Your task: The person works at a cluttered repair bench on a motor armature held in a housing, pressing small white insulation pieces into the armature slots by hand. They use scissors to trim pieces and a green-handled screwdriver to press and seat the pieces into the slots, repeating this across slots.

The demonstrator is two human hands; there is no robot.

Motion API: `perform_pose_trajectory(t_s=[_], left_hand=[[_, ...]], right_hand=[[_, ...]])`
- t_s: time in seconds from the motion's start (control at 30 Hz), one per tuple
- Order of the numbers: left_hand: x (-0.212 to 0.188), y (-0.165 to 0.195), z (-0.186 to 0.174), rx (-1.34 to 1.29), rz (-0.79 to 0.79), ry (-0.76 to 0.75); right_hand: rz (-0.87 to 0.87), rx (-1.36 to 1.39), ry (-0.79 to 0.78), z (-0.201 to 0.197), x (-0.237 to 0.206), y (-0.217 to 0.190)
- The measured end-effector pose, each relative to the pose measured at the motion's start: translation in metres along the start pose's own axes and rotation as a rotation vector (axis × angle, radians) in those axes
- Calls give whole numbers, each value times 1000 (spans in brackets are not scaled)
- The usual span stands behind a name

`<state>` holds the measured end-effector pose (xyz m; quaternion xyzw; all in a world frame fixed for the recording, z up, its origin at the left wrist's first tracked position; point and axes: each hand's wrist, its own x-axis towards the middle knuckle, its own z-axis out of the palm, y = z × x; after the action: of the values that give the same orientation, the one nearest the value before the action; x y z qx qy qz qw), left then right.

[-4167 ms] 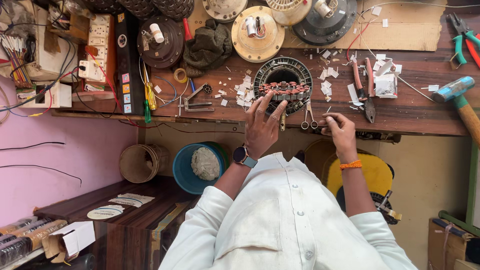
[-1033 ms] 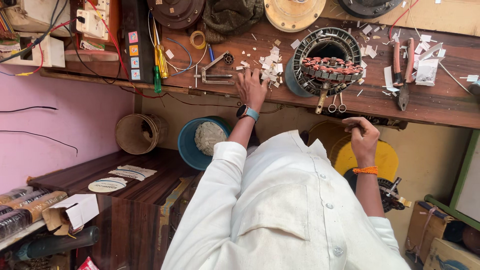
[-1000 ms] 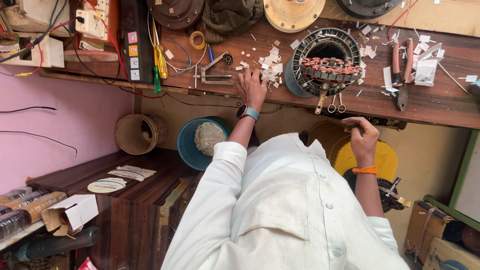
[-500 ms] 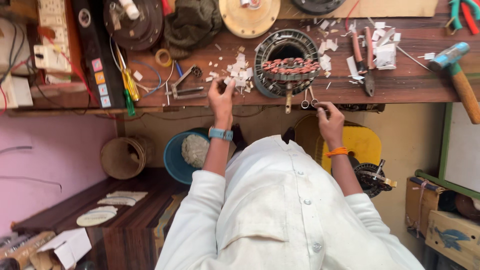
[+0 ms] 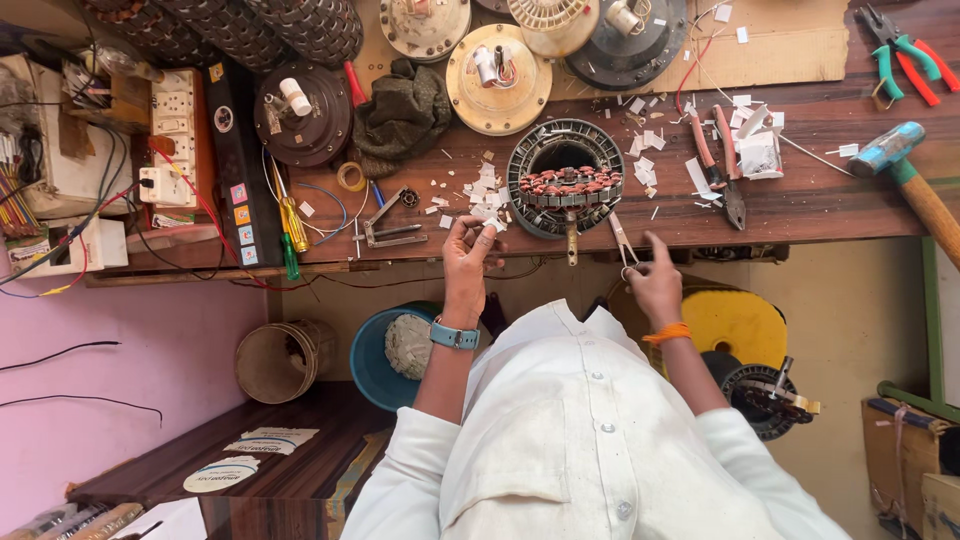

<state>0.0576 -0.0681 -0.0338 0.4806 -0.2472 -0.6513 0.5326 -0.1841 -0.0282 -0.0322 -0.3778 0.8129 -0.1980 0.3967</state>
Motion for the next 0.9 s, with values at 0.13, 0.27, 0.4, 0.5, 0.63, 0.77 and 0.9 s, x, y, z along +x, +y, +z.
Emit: perform_pose_trajectory(t_s=[0.13, 0.27, 0.4, 0.5, 0.63, 0.77, 0.9], left_hand=[[-7, -1, 1, 18, 157, -134], [-19, -2, 12, 35, 164, -270], [-27, -2, 28, 166, 163, -416], [-30, 0, 34, 163, 133, -470], [-35, -1, 35, 259, 204, -410], [-41, -5, 33, 358, 247, -403], [-41, -9, 36, 358, 191, -415]], right_hand=[[46, 953, -304, -25, -10, 32], [-356, 951, -352, -45, -39, 30], [-427, 891, -477, -30, -42, -14], [-412, 972, -509, -20, -42, -37], [-366, 927, -524, -25, -43, -41], [-356, 832, -530, -27, -38, -40], [-384, 862, -569, -26, -33, -39]])
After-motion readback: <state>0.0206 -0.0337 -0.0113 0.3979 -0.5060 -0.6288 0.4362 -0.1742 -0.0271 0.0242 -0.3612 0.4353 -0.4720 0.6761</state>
